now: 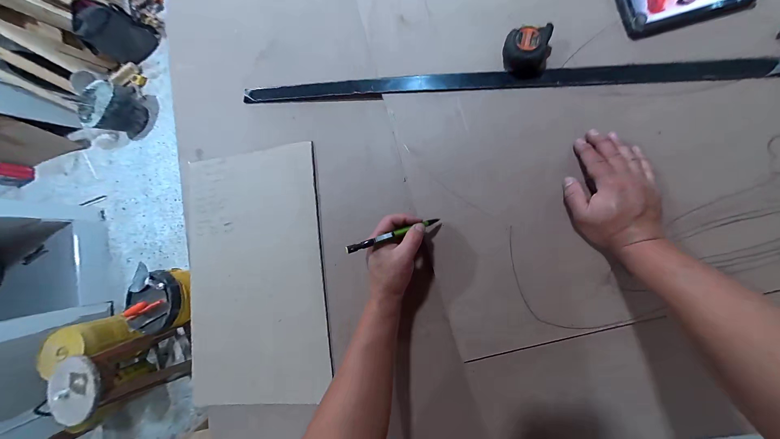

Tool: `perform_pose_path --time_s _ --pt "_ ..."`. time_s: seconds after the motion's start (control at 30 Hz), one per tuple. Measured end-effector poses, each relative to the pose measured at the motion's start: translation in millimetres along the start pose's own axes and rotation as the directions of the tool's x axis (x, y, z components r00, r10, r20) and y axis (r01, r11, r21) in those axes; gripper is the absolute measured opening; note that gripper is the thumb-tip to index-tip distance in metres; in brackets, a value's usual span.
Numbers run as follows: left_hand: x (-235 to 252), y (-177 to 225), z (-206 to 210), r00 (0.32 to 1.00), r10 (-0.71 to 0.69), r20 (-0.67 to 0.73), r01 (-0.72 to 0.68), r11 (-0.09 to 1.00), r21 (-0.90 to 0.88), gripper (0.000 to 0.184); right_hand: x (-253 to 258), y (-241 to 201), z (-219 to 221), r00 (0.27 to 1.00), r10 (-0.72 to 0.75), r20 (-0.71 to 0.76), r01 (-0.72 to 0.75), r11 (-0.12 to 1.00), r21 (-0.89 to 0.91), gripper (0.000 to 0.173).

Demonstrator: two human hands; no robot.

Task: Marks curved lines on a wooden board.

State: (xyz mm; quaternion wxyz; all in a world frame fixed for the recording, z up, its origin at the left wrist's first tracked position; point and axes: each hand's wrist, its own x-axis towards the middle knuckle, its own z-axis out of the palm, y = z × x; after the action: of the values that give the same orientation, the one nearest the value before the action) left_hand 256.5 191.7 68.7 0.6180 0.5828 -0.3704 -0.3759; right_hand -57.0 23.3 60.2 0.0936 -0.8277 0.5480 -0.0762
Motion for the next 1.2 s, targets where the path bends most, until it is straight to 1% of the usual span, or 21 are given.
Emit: perform_pose_path --time_s 0.07,0.17,0.23,0.33,0.43,0.5,0.83,1.1,1.2 --pt "10 -5 1 0.996 0.063 0.059 -0.062 0.998 -0.030 0.012 0 1 0 1.000 0.002 -0.009 -0.002 1.000 0.011 0.066" --pt "22 -13 0 0.988 0.126 0.090 -0.124 0.992 -0.020 0.019 1 1 -1 1.000 -0.003 -0.023 0.004 1.000 0.024 0.065" --pt "29 -15 1 0.990 0.124 0.061 -0.126 0.992 0.024 0.022 1 0 -2 1.000 -0.003 -0.020 0.004 0.999 0.037 0.066" --pt "37 -15 10 0.992 0.126 -0.026 -0.124 0.990 0.073 0.018 1 0 -1 1.000 0.001 -0.026 0.000 0.999 0.043 0.067" --pt "43 -15 19 0.983 0.152 -0.098 -0.145 0.986 0.081 0.013 1 1 -2 1.000 0.002 -0.025 -0.001 0.999 0.035 0.066" --pt "42 -16 20 0.982 0.148 -0.117 -0.139 0.986 0.087 0.012 1 1 -2 1.000 -0.002 -0.029 0.003 0.999 0.036 0.066" --pt "42 -16 21 0.981 0.156 -0.116 -0.141 0.982 0.129 0.008 2 1 -2 1.000 0.007 -0.021 -0.006 1.000 0.030 0.066" --pt "41 -15 22 0.981 0.151 -0.119 -0.136 0.983 0.126 0.008 2 1 -3 1.000 0.009 -0.022 -0.009 1.000 0.029 0.066" --pt "39 -14 21 0.983 0.155 -0.095 -0.144 0.983 0.113 0.007 2 0 -4 1.000 0.012 -0.014 -0.011 1.000 0.029 0.066"
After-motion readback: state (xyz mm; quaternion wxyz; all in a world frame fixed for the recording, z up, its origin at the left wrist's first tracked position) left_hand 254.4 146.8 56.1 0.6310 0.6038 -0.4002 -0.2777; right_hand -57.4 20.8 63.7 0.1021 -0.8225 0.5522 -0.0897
